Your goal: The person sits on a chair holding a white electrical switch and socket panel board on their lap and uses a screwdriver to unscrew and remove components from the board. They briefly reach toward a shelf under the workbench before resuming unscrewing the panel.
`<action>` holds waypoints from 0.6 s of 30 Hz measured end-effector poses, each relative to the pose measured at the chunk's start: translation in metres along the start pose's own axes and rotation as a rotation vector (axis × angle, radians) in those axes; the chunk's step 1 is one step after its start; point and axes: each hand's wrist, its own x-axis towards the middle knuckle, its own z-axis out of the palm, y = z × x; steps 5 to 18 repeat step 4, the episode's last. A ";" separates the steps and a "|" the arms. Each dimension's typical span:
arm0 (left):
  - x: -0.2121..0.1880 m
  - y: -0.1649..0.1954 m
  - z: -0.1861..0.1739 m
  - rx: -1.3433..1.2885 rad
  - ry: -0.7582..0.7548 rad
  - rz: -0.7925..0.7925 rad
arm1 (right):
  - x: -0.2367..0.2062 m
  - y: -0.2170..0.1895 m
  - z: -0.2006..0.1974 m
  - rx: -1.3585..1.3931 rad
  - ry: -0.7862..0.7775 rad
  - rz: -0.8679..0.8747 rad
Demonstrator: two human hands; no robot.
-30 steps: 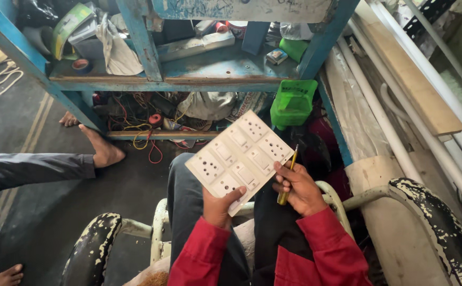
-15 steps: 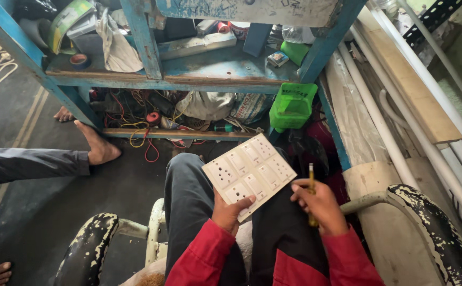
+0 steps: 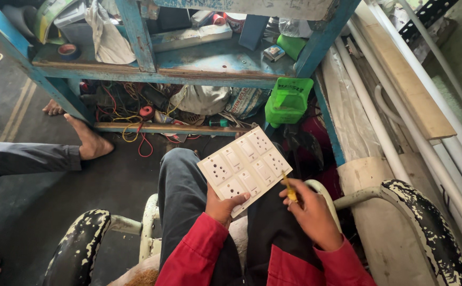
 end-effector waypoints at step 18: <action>0.006 0.043 0.049 0.019 -0.015 -0.004 | -0.015 -0.024 -0.006 -0.387 -0.110 -0.168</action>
